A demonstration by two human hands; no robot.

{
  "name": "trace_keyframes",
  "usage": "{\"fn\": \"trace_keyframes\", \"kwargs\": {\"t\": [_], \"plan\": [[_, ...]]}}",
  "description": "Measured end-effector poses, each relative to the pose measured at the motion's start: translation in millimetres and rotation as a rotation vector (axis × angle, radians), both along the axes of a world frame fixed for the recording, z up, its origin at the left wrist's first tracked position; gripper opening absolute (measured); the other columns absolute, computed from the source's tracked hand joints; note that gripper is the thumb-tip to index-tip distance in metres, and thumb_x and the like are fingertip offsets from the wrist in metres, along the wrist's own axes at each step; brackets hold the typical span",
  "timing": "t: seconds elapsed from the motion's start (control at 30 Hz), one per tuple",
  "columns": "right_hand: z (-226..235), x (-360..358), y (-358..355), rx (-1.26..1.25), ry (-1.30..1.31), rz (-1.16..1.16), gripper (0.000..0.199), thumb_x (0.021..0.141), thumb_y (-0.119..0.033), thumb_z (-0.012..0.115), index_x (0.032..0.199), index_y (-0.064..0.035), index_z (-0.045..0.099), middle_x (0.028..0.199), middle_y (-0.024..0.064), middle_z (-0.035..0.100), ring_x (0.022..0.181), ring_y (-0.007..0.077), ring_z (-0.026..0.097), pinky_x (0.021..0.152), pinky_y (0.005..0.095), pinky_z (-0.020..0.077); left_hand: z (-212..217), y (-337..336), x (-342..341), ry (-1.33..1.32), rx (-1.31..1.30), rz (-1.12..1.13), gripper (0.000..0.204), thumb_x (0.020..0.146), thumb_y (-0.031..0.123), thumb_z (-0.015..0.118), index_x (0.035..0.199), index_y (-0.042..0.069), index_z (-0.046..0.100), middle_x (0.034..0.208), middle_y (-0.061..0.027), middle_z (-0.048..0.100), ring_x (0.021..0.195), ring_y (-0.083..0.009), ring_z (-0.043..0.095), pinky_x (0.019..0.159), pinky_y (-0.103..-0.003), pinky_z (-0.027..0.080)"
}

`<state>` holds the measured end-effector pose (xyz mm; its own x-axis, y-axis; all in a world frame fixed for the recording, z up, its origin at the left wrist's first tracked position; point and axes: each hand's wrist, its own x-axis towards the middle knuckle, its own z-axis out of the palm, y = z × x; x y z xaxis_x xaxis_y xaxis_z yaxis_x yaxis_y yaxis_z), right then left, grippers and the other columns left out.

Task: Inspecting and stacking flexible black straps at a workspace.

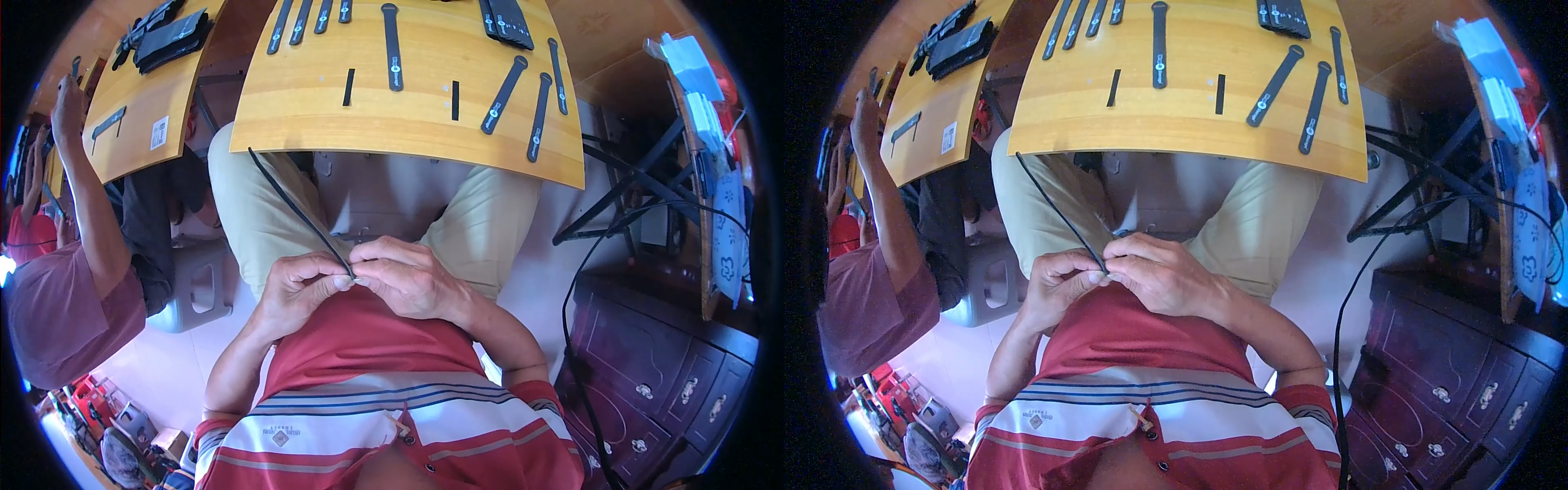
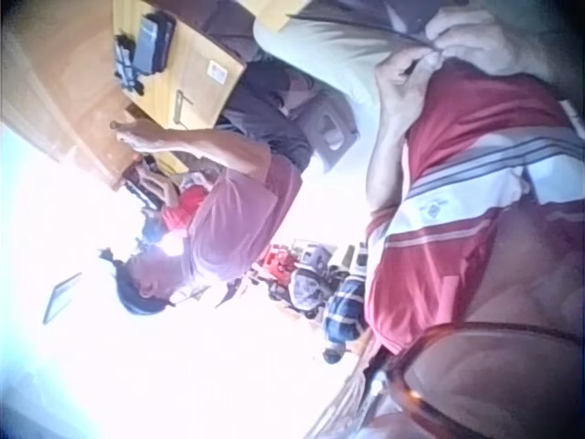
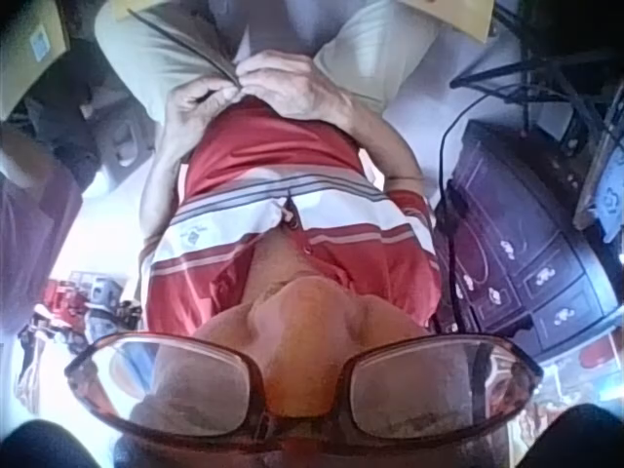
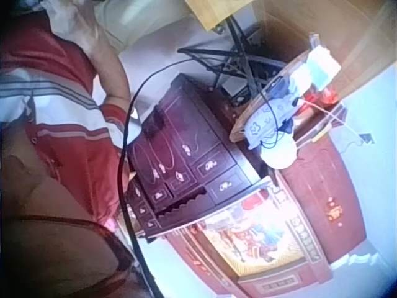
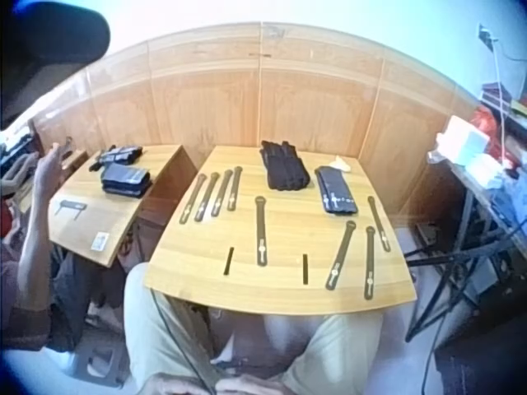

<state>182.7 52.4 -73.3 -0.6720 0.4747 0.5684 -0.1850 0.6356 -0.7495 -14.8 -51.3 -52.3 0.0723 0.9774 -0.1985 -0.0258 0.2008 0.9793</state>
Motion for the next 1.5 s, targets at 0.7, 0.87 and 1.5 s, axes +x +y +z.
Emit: {"fn": "trace_keyframes", "kwargs": {"t": [0.7,0.87,1.5], "plan": [[-7,-1,-1,0.009,-0.017,-0.03,0.026,0.077,0.006,0.077,0.101,0.0033,0.065,0.101,0.0154,0.067,0.084,0.0279,0.069,0.067,0.0348,0.0581,0,3,1,0.046,0.018,0.014,0.011,0.094,0.005,0.07,0.101,-0.003,0.072,0.092,-0.0083,0.071,0.086,-0.0129,0.066,0.075,-0.026,0.052],[-8,-3,1,0.021,-0.049,-0.001,0.03,0.075,0.007,0.077,0.103,0.0028,0.066,0.101,0.0144,0.066,0.082,0.0273,0.068,0.066,0.0344,0.057,3,1,1,0.165,0.03,0.03,0.01,0.094,0.006,0.069,0.099,-0.003,0.07,0.088,-0.0087,0.071,0.08,-0.0125,0.066,0.07,-0.027,0.052],[-12,-23,-1,0.028,-0.112,0.094,0.027,0.076,0.009,0.069,0.1,0.0014,0.058,0.089,0.0144,0.063,0.075,0.0303,0.064,0.063,0.0383,0.0529,-7,-15,2,0.181,0.006,0.216,0.018,0.091,0.011,0.075,0.098,0.001,0.062,0.08,-0.0062,0.066,0.075,-0.0106,0.064,0.064,-0.026,0.051]]}}
